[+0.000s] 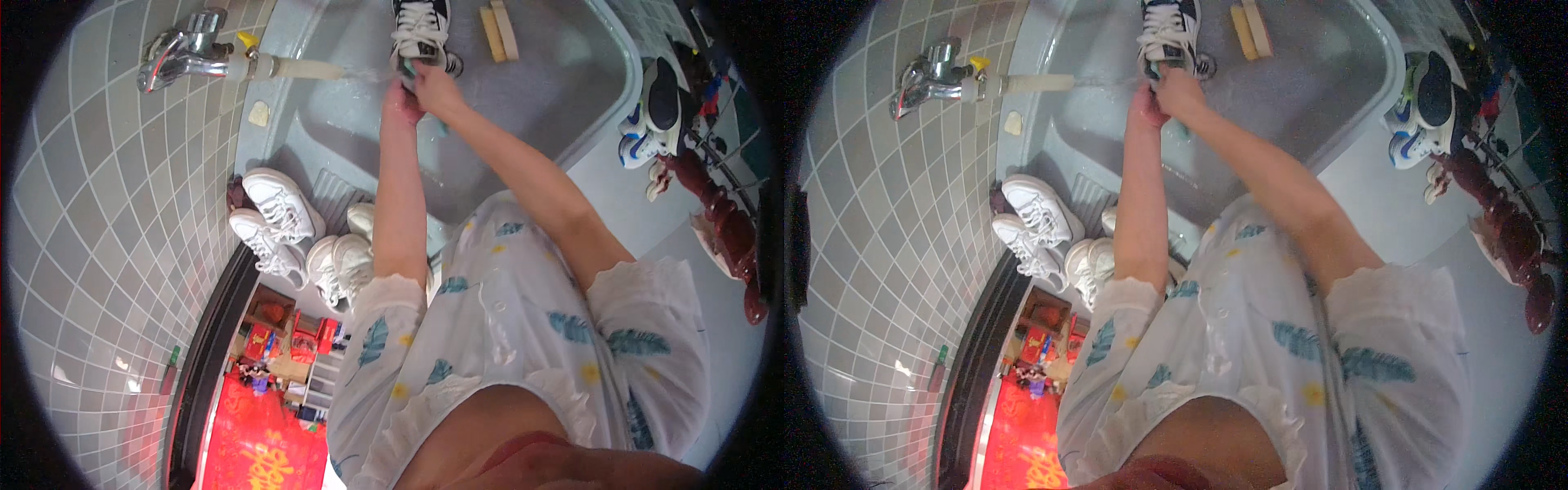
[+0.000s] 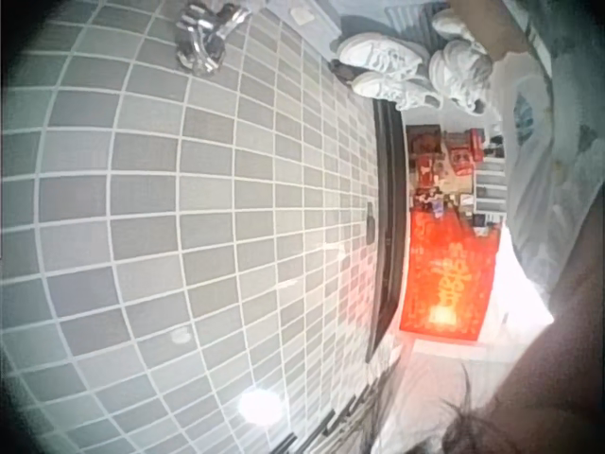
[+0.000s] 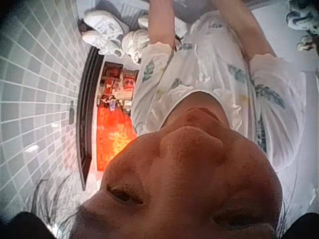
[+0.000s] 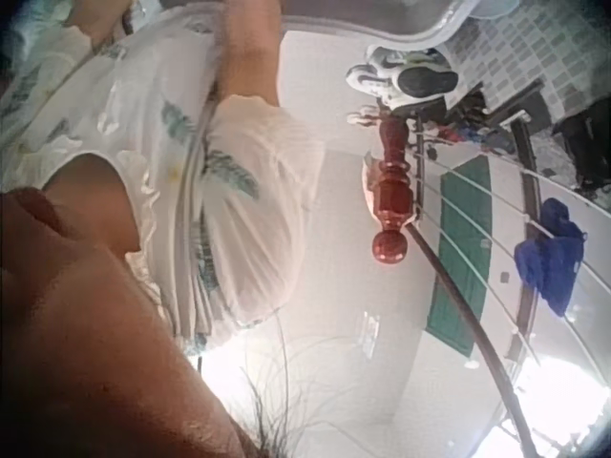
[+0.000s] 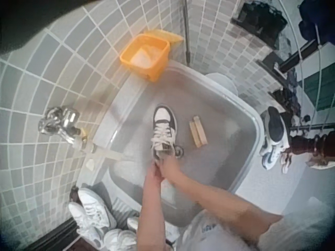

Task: Wash a pair of sneakers in a utility sink using a brush and soap.

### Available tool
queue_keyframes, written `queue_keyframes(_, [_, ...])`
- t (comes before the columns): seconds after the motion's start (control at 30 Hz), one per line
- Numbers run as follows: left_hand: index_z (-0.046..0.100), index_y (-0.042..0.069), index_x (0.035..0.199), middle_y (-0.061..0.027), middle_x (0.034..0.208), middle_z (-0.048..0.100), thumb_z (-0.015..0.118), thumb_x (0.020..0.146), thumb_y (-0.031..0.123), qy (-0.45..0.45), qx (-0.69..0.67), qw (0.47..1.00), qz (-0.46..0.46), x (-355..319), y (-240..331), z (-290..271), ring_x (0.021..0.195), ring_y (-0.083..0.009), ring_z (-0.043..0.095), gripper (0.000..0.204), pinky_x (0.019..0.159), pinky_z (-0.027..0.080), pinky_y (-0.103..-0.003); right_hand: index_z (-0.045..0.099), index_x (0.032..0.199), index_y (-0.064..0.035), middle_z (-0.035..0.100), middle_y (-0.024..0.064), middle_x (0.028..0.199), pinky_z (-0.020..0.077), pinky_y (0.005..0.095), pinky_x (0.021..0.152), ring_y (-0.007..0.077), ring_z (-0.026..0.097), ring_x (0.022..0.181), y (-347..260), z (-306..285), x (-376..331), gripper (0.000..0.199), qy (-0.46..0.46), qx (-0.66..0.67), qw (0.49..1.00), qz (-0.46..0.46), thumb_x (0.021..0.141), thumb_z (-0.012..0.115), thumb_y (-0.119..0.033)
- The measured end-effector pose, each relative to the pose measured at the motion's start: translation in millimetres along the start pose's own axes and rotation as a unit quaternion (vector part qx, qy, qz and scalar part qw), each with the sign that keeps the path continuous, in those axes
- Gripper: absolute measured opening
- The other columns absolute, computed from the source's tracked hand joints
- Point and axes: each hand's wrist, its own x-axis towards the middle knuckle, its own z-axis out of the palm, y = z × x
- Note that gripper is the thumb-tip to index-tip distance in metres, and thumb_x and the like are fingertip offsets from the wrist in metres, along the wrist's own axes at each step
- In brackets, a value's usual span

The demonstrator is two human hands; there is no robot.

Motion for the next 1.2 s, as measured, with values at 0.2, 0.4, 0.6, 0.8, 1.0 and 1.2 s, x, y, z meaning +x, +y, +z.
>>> queue_keyframes(0.2, [0.044,0.000,0.129,-0.0196,0.131,0.047,0.030,0.099,0.030,-0.065,0.062,0.994,0.063,-5,-3,-17,0.118,-0.0358,0.048,0.044,0.103,0.038,-0.049,0.059,0.117,-0.0078,0.063,0.0274,0.092,0.0480,0.0501,0.076,0.0437,0.061,0.088,4,9,-27,0.033,0.007,-0.033,0.996,-0.077,0.088,0.046,-0.016])
queue_keyframes(0.4, [0.040,0.002,0.132,-0.0163,0.132,0.047,0.028,0.099,0.026,-0.155,-0.040,0.987,0.030,15,13,-60,0.119,-0.0329,0.048,0.043,0.104,0.036,-0.046,0.058,0.119,-0.0108,0.062,0.0267,0.096,0.0472,0.0504,0.076,0.0434,0.060,0.089,18,17,-51,0.033,-0.034,0.001,0.993,-0.116,0.089,0.045,-0.016])
queue_keyframes(0.6, [0.040,0.001,0.133,-0.0201,0.130,0.049,0.029,0.099,0.024,-0.045,0.009,0.997,0.055,12,4,-28,0.117,-0.0383,0.049,0.042,0.102,0.038,-0.050,0.054,0.127,-0.0112,0.061,0.0274,0.093,0.0472,0.0492,0.076,0.0426,0.060,0.088,-23,23,13,0.037,0.171,0.083,0.971,-0.144,0.091,0.045,-0.017])
queue_keyframes(0.8, [0.041,0.004,0.132,-0.0123,0.130,0.050,0.029,0.100,0.031,-0.069,-0.004,0.997,0.022,4,3,-33,0.118,-0.0284,0.050,0.044,0.097,0.043,-0.042,0.054,0.125,-0.0083,0.061,0.0283,0.096,0.0469,0.0435,0.076,0.0406,0.061,0.089,19,19,-39,0.036,0.054,0.064,0.989,-0.124,0.091,0.046,-0.014])
queue_keyframes(1.0, [0.043,0.001,0.129,-0.0174,0.127,0.050,0.027,0.101,0.035,-0.058,0.065,0.994,0.060,14,0,-50,0.113,-0.0342,0.052,0.047,0.095,0.045,-0.052,0.050,0.132,-0.0093,0.064,0.0262,0.092,0.0479,0.0388,0.076,0.0343,0.064,0.081,3,37,-13,0.041,0.140,0.106,0.974,-0.141,0.091,0.045,-0.009])
queue_keyframes(1.2, [0.046,0.004,0.127,-0.0150,0.121,0.054,0.032,0.101,0.033,0.028,0.035,0.996,0.079,15,0,-52,0.107,-0.0309,0.056,0.041,0.087,0.049,-0.049,0.055,0.124,-0.0051,0.063,0.0270,0.092,0.0476,0.0454,0.076,0.0436,0.061,0.086,8,31,-28,0.036,0.038,0.047,0.986,-0.152,0.090,0.048,-0.015])
